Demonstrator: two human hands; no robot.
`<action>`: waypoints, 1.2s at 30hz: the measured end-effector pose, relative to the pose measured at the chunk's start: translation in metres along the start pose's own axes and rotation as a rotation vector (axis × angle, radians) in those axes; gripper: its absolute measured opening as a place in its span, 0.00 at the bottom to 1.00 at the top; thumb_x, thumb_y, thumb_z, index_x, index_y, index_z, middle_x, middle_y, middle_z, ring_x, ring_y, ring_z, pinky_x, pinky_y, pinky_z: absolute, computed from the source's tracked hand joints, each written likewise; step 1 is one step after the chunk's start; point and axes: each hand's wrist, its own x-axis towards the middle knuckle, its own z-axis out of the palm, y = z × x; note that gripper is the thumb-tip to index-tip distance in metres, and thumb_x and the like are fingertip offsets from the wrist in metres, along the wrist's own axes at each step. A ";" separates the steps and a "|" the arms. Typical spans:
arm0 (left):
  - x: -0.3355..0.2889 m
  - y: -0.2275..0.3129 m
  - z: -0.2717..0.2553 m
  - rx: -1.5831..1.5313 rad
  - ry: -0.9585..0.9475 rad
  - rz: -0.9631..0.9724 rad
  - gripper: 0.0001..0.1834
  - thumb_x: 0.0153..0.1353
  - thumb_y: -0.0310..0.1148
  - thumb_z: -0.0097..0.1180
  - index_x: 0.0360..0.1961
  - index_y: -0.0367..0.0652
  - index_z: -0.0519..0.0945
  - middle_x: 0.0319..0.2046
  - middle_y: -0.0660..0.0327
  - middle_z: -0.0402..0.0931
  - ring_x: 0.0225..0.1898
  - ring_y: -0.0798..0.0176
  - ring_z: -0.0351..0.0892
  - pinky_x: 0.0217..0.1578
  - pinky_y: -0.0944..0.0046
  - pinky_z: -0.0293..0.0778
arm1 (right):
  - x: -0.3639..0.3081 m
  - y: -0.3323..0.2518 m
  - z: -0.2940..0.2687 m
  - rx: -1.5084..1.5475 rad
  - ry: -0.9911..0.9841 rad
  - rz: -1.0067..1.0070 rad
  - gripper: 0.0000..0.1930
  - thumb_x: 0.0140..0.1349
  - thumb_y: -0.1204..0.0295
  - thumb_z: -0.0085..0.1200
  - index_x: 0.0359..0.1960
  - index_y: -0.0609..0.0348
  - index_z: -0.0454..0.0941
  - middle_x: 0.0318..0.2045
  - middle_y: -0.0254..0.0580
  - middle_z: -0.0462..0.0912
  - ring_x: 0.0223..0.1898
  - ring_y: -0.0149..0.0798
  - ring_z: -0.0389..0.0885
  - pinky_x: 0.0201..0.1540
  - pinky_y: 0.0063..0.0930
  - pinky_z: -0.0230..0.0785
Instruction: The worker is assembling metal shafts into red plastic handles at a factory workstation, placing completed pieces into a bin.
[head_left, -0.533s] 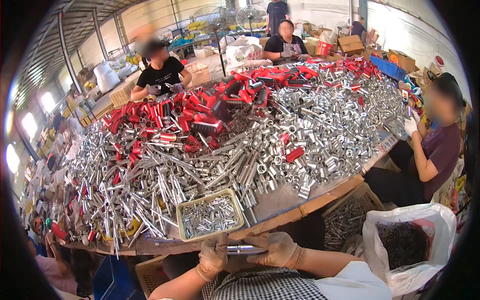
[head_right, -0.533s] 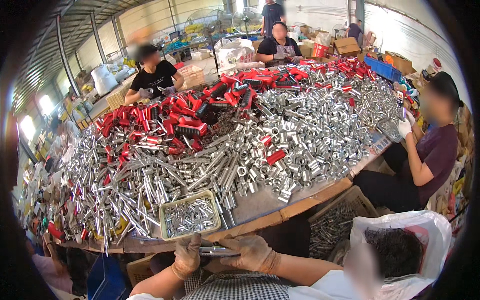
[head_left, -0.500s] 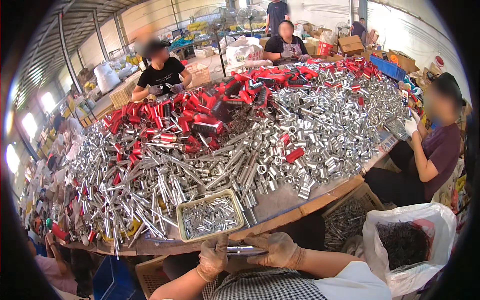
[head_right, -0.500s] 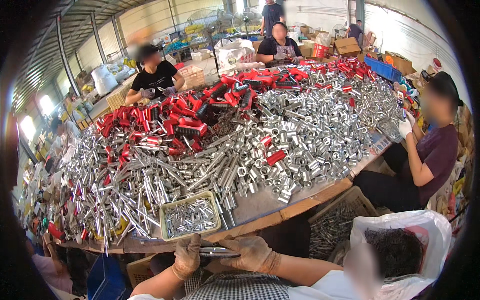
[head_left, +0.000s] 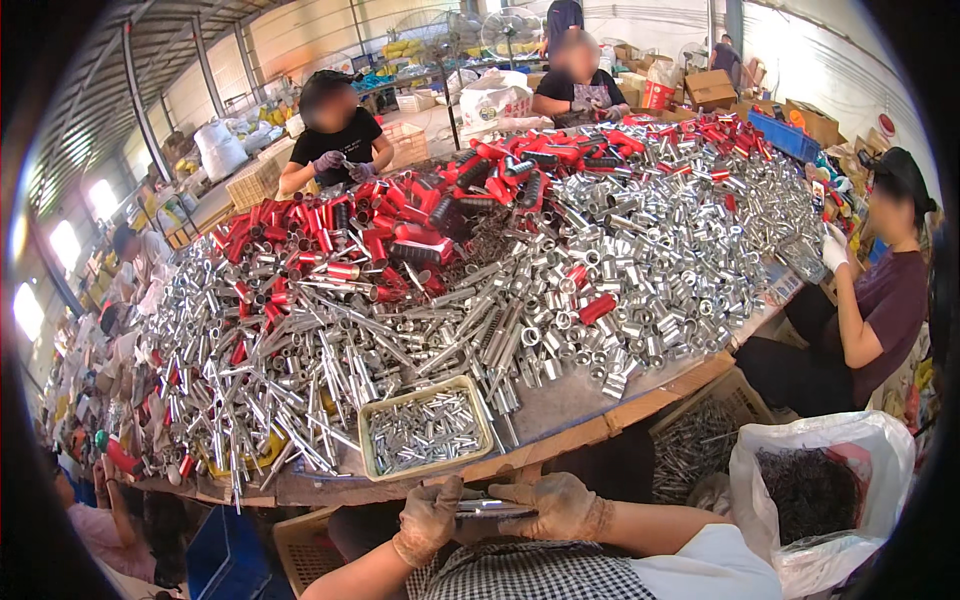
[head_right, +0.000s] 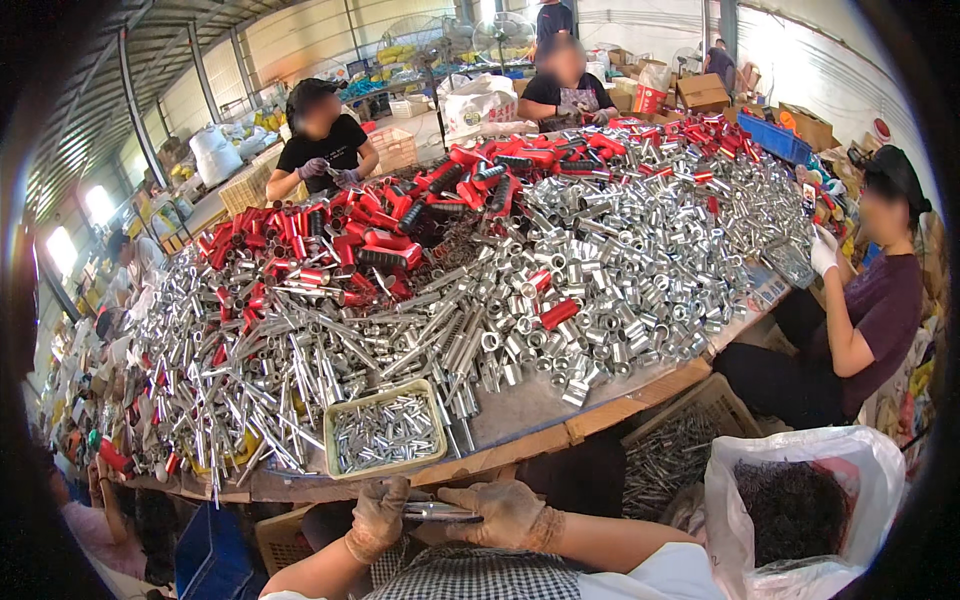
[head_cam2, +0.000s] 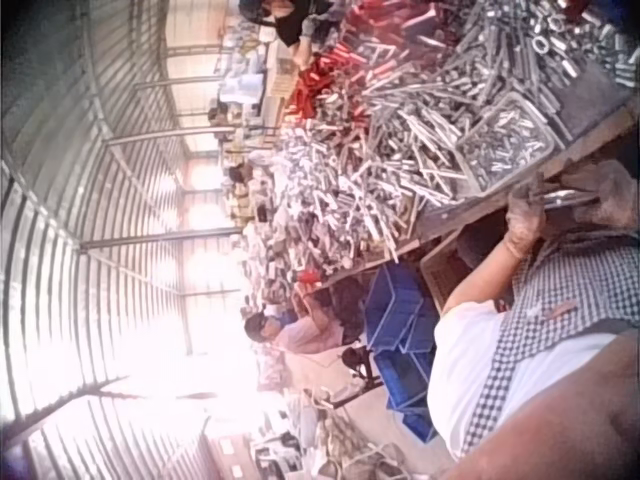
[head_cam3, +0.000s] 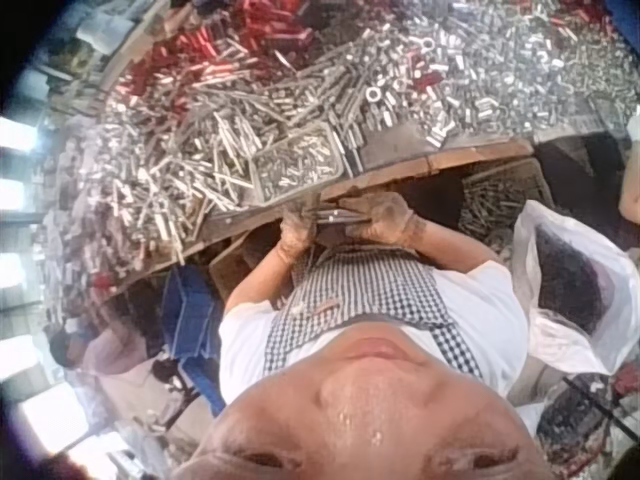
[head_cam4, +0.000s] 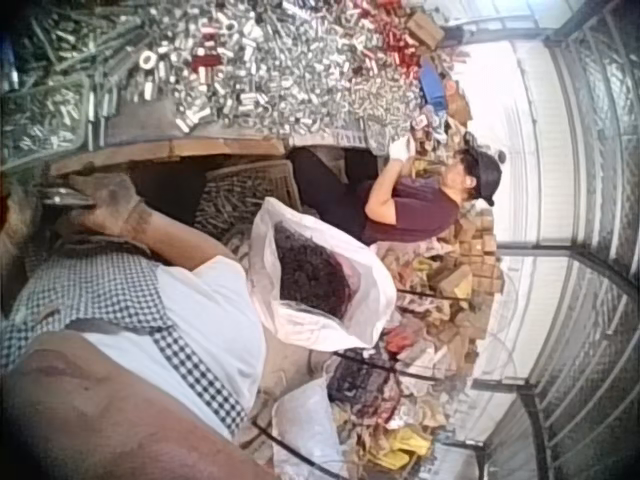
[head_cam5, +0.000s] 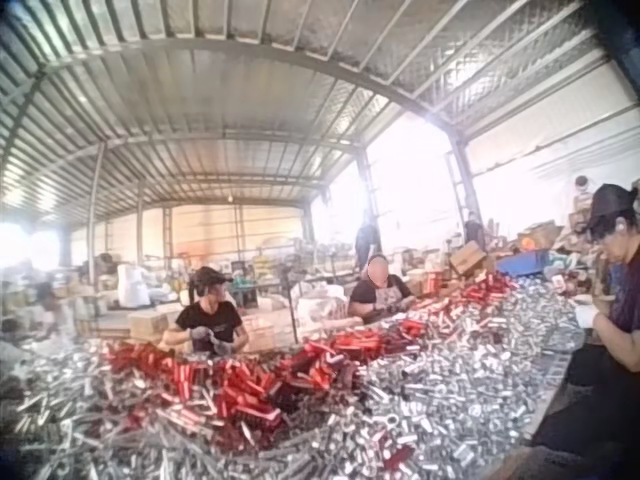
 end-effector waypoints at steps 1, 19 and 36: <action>0.000 0.005 -0.005 0.000 -0.008 -0.001 0.26 0.67 0.50 0.52 0.34 0.33 0.85 0.28 0.56 0.83 0.31 0.65 0.78 0.37 0.64 0.73 | -0.004 0.001 0.000 0.002 -0.067 0.032 0.29 0.53 0.51 0.64 0.53 0.55 0.79 0.38 0.51 0.83 0.33 0.51 0.83 0.39 0.39 0.76; -0.009 0.044 -0.038 0.011 -0.276 0.101 0.20 0.55 0.28 0.68 0.48 0.30 0.79 0.42 0.56 0.81 0.42 0.68 0.80 0.45 0.68 0.78 | -0.024 0.019 -0.020 0.435 -0.071 0.282 0.23 0.55 0.60 0.65 0.50 0.59 0.80 0.41 0.50 0.84 0.45 0.45 0.83 0.51 0.32 0.73; -0.008 0.060 -0.009 0.798 -0.494 0.449 0.28 0.50 0.50 0.65 0.51 0.49 0.80 0.28 0.56 0.80 0.28 0.50 0.81 0.30 0.55 0.76 | -0.019 -0.005 -0.022 0.239 -0.327 0.219 0.39 0.51 0.48 0.66 0.60 0.59 0.71 0.49 0.55 0.80 0.50 0.50 0.80 0.54 0.38 0.71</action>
